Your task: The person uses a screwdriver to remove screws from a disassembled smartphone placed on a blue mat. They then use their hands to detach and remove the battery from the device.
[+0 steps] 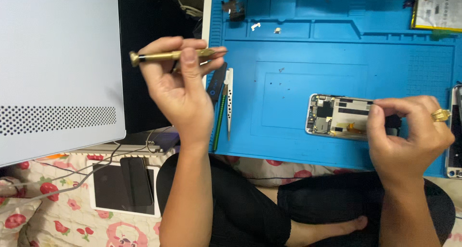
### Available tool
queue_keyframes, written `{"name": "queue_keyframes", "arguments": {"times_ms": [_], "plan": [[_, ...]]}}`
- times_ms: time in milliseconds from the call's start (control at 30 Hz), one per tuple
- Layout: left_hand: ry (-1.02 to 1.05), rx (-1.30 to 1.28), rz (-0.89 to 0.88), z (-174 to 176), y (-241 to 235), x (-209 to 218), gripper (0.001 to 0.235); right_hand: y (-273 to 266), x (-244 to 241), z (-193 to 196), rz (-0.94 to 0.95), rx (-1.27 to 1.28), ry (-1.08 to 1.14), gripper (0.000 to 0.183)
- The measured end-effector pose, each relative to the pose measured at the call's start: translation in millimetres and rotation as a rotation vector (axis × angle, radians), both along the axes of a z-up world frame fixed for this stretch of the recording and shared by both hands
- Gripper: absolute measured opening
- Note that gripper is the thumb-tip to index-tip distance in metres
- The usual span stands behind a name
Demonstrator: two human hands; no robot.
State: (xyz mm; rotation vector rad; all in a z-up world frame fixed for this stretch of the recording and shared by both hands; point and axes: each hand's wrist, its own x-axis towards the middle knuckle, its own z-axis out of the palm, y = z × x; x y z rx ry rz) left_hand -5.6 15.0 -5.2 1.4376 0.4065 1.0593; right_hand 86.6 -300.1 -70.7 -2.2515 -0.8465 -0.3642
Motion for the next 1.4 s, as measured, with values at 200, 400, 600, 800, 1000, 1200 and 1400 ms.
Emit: {"name": "queue_keyframes", "arguments": {"times_ms": [200, 400, 600, 800, 1000, 1200, 1400], "plan": [[0.149, -0.036, -0.188, -5.5, -14.7, 4.1, 0.010, 3.1, -4.3, -2.1, -0.007, 0.023, 0.027, 0.009], [0.494, 0.258, -0.371, -19.1, -36.5, 12.7, 0.013, 14.1, -6.4, 5.3, 0.071, 0.003, -0.025, 0.013], [0.529, 0.317, -0.431, -23.5, -49.5, 18.2, 0.014, 3.7, 3.4, 9.2, 0.035, 0.050, -0.013, 0.012], [0.568, 0.342, -0.411, -22.6, -54.2, 20.3, 0.016, 10.8, 3.5, 20.7, 0.044, 0.061, -0.023, 0.011], [0.350, 0.166, -0.465, -15.7, -67.2, 18.8, 0.015, 20.3, 2.9, 26.1, 0.111, 0.075, -0.020, 0.006], [0.344, 0.149, -0.500, -18.2, -74.3, 17.8, 0.013, 5.7, 17.3, 26.5, 0.112, -0.051, -0.025, 0.013], [0.356, 0.372, -0.397, -12.6, -57.4, 18.7, 0.010, -4.1, 94.8, 46.0, -0.265, -0.431, 0.099, 0.060]]}}
